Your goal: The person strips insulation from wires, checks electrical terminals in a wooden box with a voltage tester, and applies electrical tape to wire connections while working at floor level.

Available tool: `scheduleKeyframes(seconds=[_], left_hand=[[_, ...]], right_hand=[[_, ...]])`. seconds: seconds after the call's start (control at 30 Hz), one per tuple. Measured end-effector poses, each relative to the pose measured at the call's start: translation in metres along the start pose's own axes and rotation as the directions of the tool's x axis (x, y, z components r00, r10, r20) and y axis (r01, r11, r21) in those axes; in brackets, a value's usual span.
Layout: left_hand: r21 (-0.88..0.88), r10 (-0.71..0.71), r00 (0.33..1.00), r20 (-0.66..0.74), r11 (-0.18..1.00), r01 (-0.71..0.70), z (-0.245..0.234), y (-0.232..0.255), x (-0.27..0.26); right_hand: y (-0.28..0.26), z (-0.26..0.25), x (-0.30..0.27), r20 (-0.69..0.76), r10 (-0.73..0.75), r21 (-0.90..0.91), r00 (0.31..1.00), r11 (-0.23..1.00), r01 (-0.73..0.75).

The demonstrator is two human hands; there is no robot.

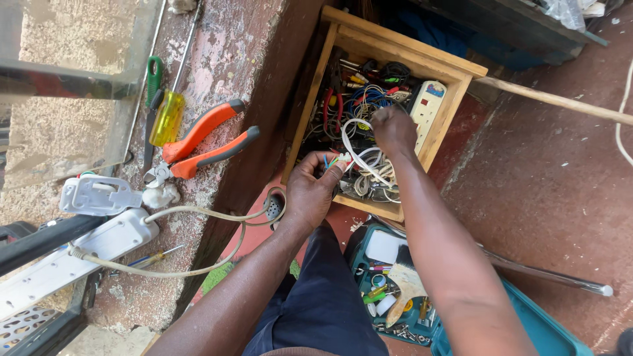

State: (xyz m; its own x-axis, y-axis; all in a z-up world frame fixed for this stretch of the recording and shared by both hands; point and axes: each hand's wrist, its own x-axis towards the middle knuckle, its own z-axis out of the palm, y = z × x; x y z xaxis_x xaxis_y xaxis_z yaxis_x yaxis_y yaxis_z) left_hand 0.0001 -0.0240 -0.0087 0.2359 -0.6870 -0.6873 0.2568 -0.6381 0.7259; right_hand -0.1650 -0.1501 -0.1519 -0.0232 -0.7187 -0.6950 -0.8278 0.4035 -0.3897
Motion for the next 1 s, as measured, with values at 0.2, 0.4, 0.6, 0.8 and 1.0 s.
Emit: scheduleKeyframes(seconds=[0.2, 0.4, 0.6, 0.8, 1.0], left_hand=[[0.022, -0.045, 0.999, -0.002, 0.999, 0.045, 0.002, 0.005, -0.004], [-0.004, -0.059, 0.998, -0.001, 0.998, 0.059, 0.004, 0.011, -0.003], [-0.004, -0.031, 0.999, 0.011, 1.000, 0.031, 0.009, 0.003, -0.001], [-0.007, 0.016, 1.000, 0.007, 1.000, -0.016, 0.016, -0.005, 0.004], [0.018, 0.007, 1.000, 0.000, 1.000, -0.007, 0.018, -0.004, 0.004]], right_hand=[[0.017, 0.031, 0.079, -0.291, -0.565, -0.308, 0.772, 0.819, 0.484], [-0.001, 0.031, 0.070, -0.049, -0.249, -0.467, 0.967, 0.862, 0.199], [0.022, 0.023, 0.056, -0.027, -0.277, -0.561, 0.961, 0.799, 0.214], [0.041, 0.022, 0.016, -0.141, -0.238, -0.191, 0.961, 0.959, 0.210], [0.028, 0.006, 0.032, 0.059, -0.004, -0.287, 0.998, 0.958, 0.021]])
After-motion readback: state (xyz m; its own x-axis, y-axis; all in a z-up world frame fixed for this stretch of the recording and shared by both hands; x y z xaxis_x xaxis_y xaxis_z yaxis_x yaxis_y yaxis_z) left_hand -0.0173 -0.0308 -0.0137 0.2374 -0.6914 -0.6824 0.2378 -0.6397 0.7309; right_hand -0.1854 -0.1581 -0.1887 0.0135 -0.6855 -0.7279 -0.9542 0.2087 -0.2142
